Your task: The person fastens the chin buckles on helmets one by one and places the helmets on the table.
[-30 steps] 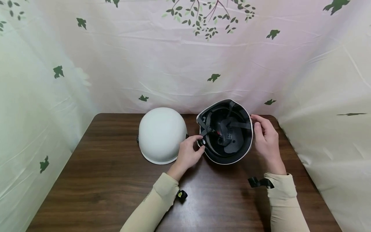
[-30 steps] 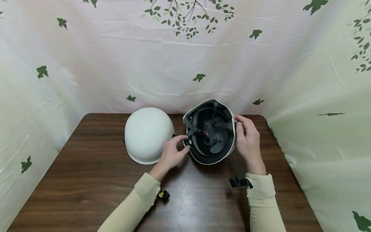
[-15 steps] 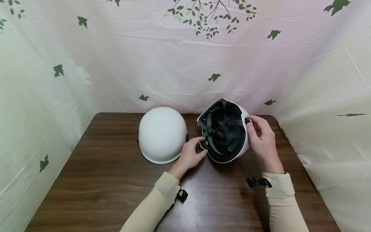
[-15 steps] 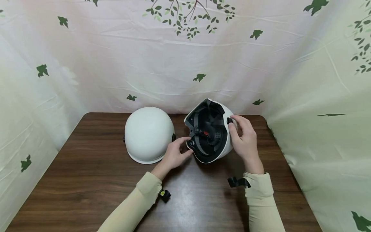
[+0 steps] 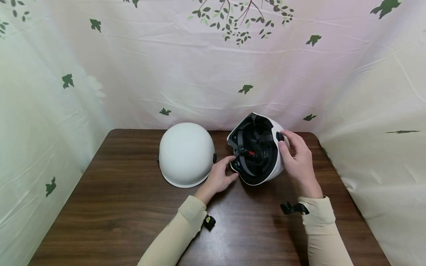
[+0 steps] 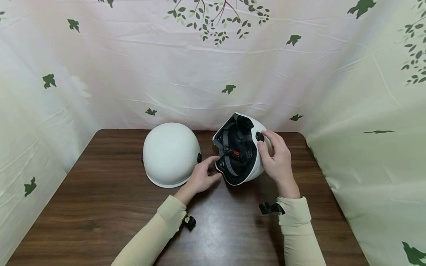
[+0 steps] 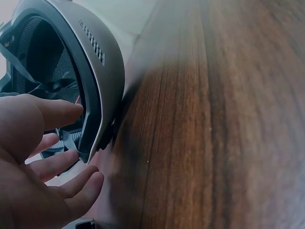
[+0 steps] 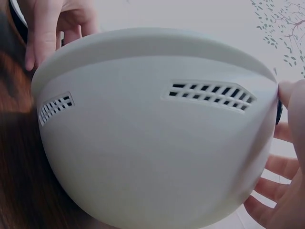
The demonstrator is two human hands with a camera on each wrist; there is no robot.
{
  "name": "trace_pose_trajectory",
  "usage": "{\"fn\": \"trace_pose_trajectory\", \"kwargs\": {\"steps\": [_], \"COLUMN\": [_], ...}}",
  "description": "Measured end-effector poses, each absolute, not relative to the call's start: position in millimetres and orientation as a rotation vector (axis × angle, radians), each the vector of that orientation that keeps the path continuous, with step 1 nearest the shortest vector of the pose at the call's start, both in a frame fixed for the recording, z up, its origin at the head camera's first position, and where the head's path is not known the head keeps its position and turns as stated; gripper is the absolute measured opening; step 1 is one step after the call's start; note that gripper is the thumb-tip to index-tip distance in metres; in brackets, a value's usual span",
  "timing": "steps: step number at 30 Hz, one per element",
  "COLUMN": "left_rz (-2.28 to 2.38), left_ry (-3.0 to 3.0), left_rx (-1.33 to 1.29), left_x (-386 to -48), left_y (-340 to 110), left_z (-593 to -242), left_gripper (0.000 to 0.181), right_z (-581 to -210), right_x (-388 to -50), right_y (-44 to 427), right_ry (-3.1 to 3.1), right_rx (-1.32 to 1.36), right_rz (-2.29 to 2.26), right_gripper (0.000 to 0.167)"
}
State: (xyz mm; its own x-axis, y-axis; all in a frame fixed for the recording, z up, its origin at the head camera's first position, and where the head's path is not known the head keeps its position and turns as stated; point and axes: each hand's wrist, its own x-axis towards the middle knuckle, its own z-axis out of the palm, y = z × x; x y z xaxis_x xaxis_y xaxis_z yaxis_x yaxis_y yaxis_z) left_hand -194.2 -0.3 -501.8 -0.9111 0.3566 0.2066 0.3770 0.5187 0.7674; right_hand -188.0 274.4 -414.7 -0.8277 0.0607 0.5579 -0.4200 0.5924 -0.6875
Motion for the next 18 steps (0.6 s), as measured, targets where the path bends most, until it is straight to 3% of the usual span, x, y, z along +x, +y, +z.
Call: {"fn": "trace_pose_trajectory", "kwargs": {"steps": [18], "left_rz": [-1.502], "left_ry": [-2.769], "left_rx": [-0.677], "left_x": [-202.3], "left_y": [-4.0], "left_z": [-497.9], "left_gripper": [0.059], "right_z": [-408.1], "right_x": [-188.5], "right_y": [267.8], "right_ry": [-2.275], "right_rx": [0.333], "right_rz": [1.145], "right_gripper": [0.040]}}
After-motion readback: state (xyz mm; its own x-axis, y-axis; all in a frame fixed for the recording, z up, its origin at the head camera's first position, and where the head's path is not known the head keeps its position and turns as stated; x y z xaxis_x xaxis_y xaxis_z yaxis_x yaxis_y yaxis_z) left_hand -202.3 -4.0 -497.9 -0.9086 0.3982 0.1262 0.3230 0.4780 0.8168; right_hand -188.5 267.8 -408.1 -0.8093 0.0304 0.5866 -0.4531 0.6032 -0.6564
